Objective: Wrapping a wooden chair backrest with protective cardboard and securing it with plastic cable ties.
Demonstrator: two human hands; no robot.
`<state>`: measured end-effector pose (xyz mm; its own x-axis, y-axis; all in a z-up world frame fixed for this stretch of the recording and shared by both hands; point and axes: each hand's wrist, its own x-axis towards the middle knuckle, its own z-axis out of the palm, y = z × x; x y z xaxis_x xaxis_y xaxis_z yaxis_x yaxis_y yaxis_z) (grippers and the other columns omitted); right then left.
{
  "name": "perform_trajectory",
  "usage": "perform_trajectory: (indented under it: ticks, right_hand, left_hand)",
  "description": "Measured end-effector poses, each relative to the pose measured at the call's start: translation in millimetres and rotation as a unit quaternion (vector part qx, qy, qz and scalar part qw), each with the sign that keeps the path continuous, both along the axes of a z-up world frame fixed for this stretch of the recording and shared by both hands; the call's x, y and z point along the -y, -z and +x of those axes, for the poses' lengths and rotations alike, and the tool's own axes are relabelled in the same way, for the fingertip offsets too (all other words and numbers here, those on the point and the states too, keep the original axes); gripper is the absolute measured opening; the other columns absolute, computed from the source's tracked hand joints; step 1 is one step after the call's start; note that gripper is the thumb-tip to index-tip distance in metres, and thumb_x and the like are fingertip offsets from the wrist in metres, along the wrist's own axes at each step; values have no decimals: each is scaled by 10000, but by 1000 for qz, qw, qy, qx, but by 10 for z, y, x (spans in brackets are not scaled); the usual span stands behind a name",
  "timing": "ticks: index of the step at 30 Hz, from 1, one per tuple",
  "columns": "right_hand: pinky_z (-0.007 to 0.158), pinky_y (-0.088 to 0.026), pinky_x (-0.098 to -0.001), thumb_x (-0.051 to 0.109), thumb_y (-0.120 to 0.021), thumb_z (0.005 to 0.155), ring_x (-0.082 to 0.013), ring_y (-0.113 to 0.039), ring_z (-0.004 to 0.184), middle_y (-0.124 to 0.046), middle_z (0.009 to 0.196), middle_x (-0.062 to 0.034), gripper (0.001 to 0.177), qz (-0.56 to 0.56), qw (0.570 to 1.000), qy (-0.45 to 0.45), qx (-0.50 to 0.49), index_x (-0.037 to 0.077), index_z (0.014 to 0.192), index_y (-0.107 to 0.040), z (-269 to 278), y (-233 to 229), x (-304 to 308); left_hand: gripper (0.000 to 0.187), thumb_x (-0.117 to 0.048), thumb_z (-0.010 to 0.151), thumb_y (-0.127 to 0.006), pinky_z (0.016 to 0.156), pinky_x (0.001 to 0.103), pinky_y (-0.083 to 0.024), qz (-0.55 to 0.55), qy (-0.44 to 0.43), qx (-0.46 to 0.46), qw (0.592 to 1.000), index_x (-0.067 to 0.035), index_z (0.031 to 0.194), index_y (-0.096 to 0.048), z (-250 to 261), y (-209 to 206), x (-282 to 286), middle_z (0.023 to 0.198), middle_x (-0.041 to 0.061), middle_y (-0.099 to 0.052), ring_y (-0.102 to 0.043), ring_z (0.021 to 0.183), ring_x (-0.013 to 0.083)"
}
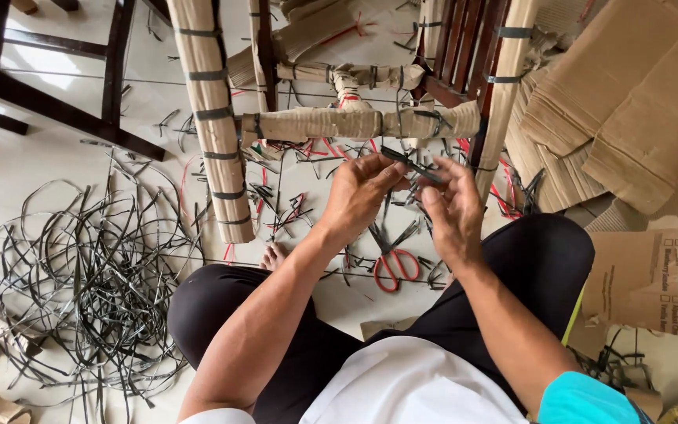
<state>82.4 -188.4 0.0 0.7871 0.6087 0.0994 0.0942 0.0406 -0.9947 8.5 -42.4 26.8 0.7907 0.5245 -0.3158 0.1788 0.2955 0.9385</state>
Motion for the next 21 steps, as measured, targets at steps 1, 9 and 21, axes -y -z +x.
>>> perform_trajectory:
  ticks: [1, 9, 21]
  right_hand:
    - [682, -546, -326, 355, -626, 1038, -239, -672, 826, -682, 973, -197, 466, -37, 996, 10, 76, -6, 1328, -569, 63, -73, -5]
    - [659, -540, -274, 216, -574, 1093, -177, -684, 699, -702, 712, -127, 223, -37, 998, 9, 49, 51, 1002, -692, 460, -141, 5]
    - [571, -569, -305, 156, -727, 1017, -214, -728, 651, -714, 687, -113, 167, -96, 980, -4, 173, 52, 887, -723, 670, -30, 42]
  left_hand:
    - [194, -237, 960, -710, 771, 256, -533, -3, 14, 15, 1000, -64, 1016, -779, 18, -48, 14, 808, 91, -772, -680, 785, 125]
    - [187, -159, 982, -669, 629, 268, -605, -57, 23, 108, 992, 11, 1008, -743, 218, 269, 16, 752, 126, -711, -698, 641, 154]
    - [90, -130, 946, -680, 568, 276, -509, 181, 51, 71, 980, -64, 928, -739, 355, 26, -8, 701, 37, -629, -574, 601, 112]
